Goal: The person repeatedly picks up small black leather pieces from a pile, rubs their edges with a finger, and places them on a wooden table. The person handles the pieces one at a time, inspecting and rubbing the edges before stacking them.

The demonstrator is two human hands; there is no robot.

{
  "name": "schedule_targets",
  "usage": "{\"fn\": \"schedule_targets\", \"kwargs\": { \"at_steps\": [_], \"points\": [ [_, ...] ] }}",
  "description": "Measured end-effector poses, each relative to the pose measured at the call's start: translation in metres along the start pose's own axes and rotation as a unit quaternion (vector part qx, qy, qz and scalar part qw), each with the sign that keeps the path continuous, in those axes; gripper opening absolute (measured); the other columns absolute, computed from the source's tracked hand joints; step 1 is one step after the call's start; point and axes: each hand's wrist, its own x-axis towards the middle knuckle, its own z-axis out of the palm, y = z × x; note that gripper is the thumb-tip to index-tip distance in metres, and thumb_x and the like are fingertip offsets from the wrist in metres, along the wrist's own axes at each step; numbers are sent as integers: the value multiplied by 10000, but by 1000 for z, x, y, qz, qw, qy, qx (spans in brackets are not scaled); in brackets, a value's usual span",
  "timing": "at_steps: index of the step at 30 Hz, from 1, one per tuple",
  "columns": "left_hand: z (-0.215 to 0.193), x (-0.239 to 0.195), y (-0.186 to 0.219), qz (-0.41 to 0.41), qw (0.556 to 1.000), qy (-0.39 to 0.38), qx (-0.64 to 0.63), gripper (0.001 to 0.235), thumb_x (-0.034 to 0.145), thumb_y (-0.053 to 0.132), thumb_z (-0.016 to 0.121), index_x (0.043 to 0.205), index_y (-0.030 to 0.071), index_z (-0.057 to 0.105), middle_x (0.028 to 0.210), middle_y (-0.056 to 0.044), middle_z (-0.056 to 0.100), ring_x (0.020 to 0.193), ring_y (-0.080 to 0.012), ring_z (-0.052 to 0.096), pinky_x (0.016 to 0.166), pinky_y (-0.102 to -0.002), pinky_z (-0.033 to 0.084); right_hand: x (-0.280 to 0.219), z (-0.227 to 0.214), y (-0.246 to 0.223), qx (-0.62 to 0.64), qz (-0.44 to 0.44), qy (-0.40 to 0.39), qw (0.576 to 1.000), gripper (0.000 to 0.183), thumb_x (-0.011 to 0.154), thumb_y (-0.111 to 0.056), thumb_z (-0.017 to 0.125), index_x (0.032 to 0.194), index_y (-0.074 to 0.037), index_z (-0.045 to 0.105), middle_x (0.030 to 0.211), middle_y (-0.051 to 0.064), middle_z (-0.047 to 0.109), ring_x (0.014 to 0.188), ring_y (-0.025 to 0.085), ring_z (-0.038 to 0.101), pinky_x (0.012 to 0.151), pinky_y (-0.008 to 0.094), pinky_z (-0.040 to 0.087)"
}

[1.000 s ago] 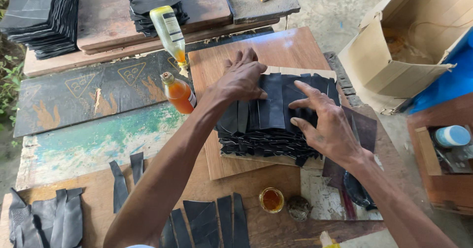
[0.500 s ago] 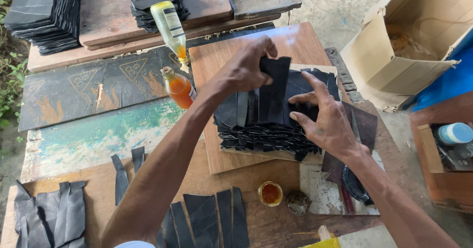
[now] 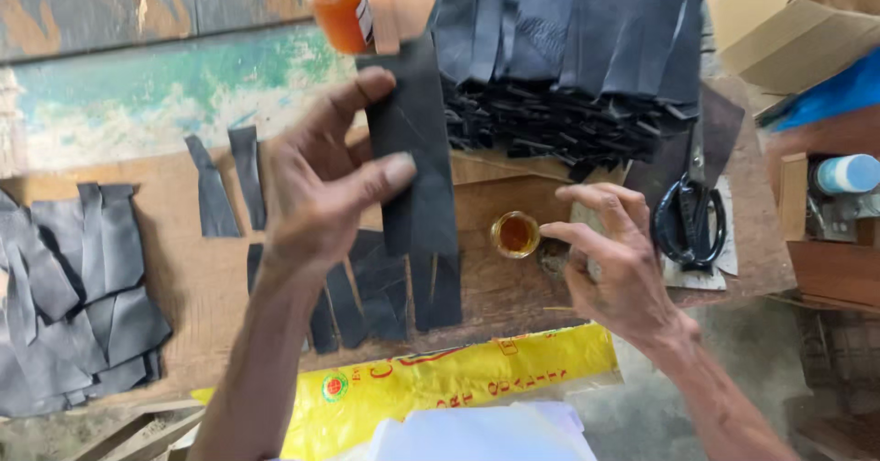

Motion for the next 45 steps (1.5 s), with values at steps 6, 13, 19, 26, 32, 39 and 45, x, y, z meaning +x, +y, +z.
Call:
{"fn": "schedule_targets", "kwargs": {
  "at_steps": [6,13,19,26,32,39,45],
  "points": [
    [3,-61,-10,-40,998,16,43,646,877,-122,704,1481,-60,481,1349,-199,633,1185,-229,673,1003,-353,624,1,25,-3,-51,2,-89,995,603,512,84,709,1065,-138,801,1604,165,256,1438,424,216,1110,567,201],
    [-3,-74,-15,-89,994,49,29,625,858,-111,694,1450,-57,503,1243,-151,669,1118,-176,659,936,-299,590,13,33,-8,-73,17,-126,989,500,540,112,734,955,-154,819,1613,136,292,1472,392,207,1158,538,170],
    [-9,-77,-25,-90,994,62,31,559,862,-114,688,1406,-72,568,1215,-141,681,1077,-170,656,928,-293,583,-11,19,-15,-84,-11,-50,995,459,573,63,712,963,-157,812,1548,146,419,1405,353,333,1087,503,235],
    [-4,-80,-40,-64,996,35,50,513,879,-117,662,1384,-79,581,1309,-76,585,1135,-139,618,956,-266,551,-6,21,-13,-97,-37,-48,993,397,603,65,695,929,-130,809,1479,151,487,1374,353,384,1066,502,266],
    [0,-83,-44,-70,995,21,68,495,892,-120,664,1379,-62,594,1267,-75,600,1121,-137,621,960,-255,550,-1,30,-4,-100,-68,-42,992,263,670,51,712,867,-103,793,1468,132,501,1377,342,400,1079,489,298],
    [3,-86,-51,-66,998,9,15,546,900,-95,662,1433,-45,557,1352,-69,594,1206,-140,607,1053,-264,532,-3,16,-7,-67,-82,-53,993,223,585,77,696,664,-122,756,1378,97,603,1350,315,449,1041,467,327],
    [28,-90,-60,-60,989,-27,-133,675,889,-44,735,1515,-40,482,1366,-96,552,1287,-181,544,1119,-311,491,0,48,-56,451,131,194,861,199,965,-1,672,1126,-114,710,1429,62,605,1313,196,591,1035,344,542]
  ]
}}
